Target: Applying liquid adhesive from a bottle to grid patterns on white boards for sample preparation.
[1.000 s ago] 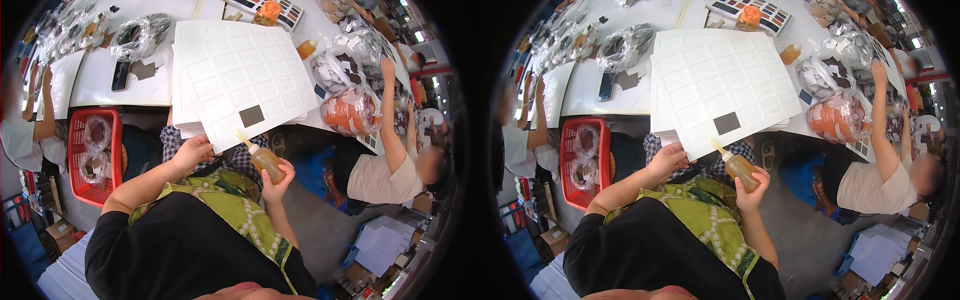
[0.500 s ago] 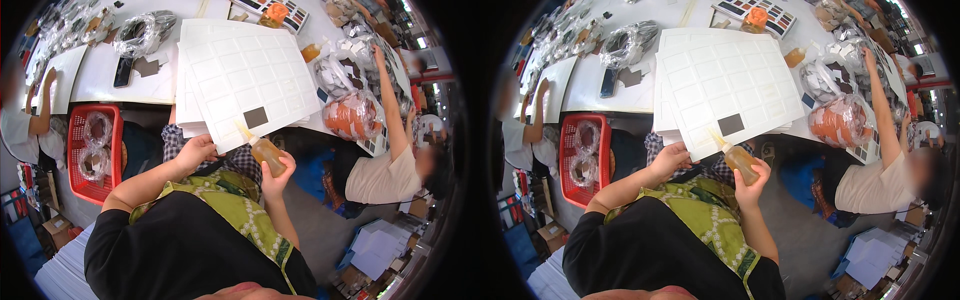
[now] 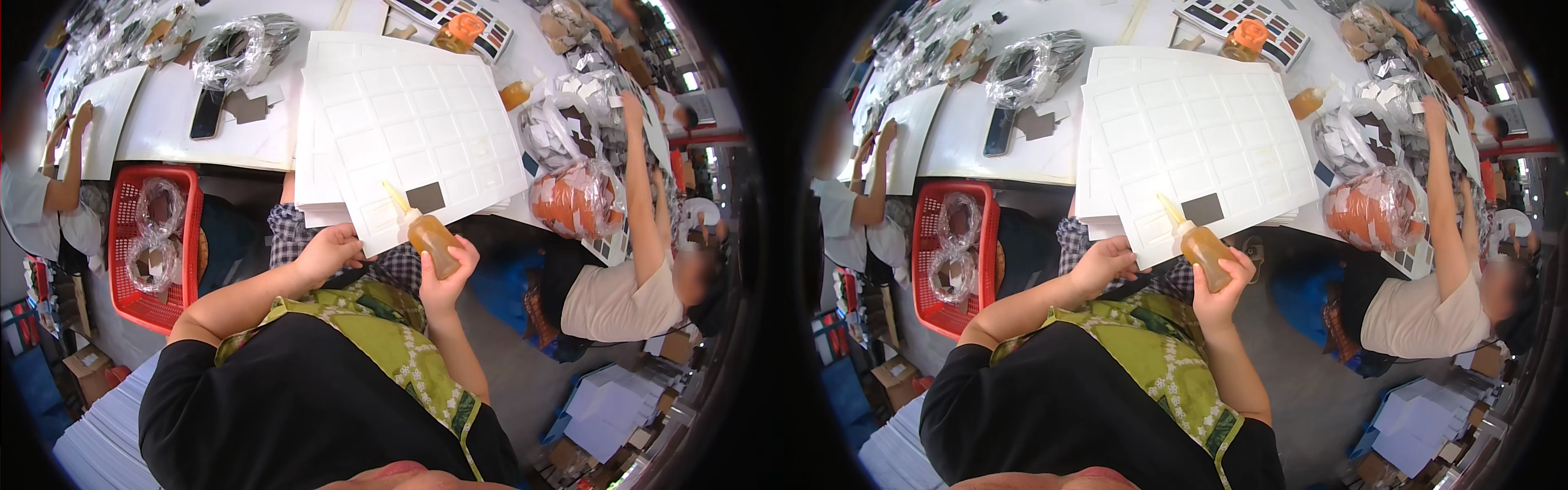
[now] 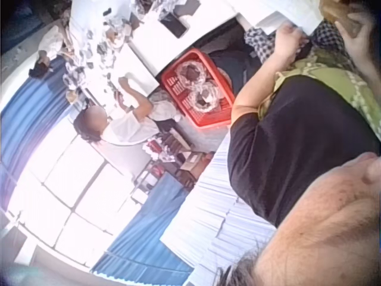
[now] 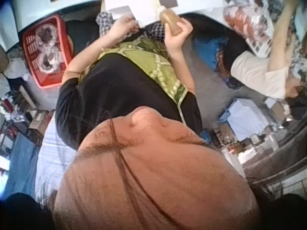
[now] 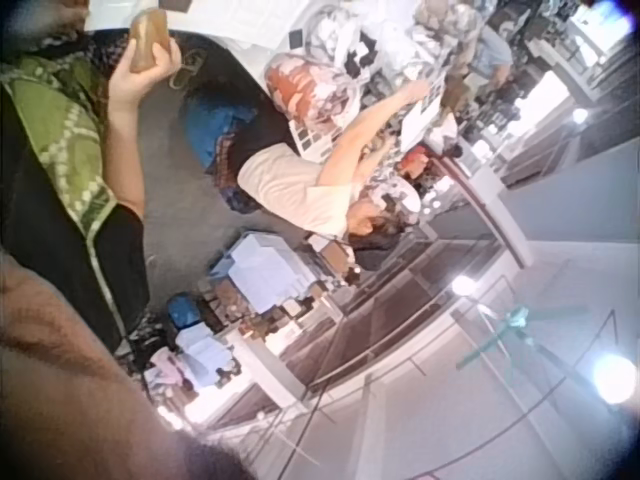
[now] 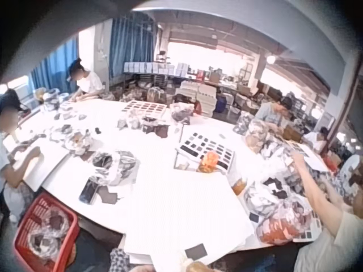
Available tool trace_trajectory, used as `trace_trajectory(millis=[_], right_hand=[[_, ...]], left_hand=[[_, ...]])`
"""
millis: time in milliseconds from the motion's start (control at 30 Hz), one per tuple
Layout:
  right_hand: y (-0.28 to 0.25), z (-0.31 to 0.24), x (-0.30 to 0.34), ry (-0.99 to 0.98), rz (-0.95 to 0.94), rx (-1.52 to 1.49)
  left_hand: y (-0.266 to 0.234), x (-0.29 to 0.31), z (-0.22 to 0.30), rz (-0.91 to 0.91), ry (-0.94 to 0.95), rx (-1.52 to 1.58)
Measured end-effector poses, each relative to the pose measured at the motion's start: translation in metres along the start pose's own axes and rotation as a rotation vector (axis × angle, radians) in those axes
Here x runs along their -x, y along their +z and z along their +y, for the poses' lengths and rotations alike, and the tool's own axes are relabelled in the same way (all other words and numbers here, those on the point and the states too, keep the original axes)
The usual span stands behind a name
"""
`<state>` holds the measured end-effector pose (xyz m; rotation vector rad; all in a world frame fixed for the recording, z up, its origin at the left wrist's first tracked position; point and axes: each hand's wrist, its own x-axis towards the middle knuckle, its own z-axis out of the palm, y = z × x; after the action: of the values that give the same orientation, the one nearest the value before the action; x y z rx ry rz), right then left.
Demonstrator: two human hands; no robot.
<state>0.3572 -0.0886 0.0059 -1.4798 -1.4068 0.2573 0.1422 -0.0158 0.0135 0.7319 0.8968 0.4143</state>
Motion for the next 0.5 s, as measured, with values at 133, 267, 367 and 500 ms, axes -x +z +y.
trace_trajectory(millis=[133, 267, 367, 500], right_hand=[[0.002, -0.013, 0.002, 0.092, -0.099, -0.179], [0.012, -0.007, -0.007, 0.217, 0.048, -0.366], [0.012, -0.008, -0.018, 0.046, 0.011, -0.058], [0.018, -0.012, -0.012, 0.038, -0.101, -0.128]], left_hand=[[-0.001, -0.003, -0.002, -0.020, -0.007, 0.006], [-0.005, -0.006, -0.005, -0.045, -0.005, 0.004], [-0.005, -0.006, -0.006, -0.048, 0.002, 0.021], [-0.006, -0.004, -0.002, -0.064, 0.018, 0.030]])
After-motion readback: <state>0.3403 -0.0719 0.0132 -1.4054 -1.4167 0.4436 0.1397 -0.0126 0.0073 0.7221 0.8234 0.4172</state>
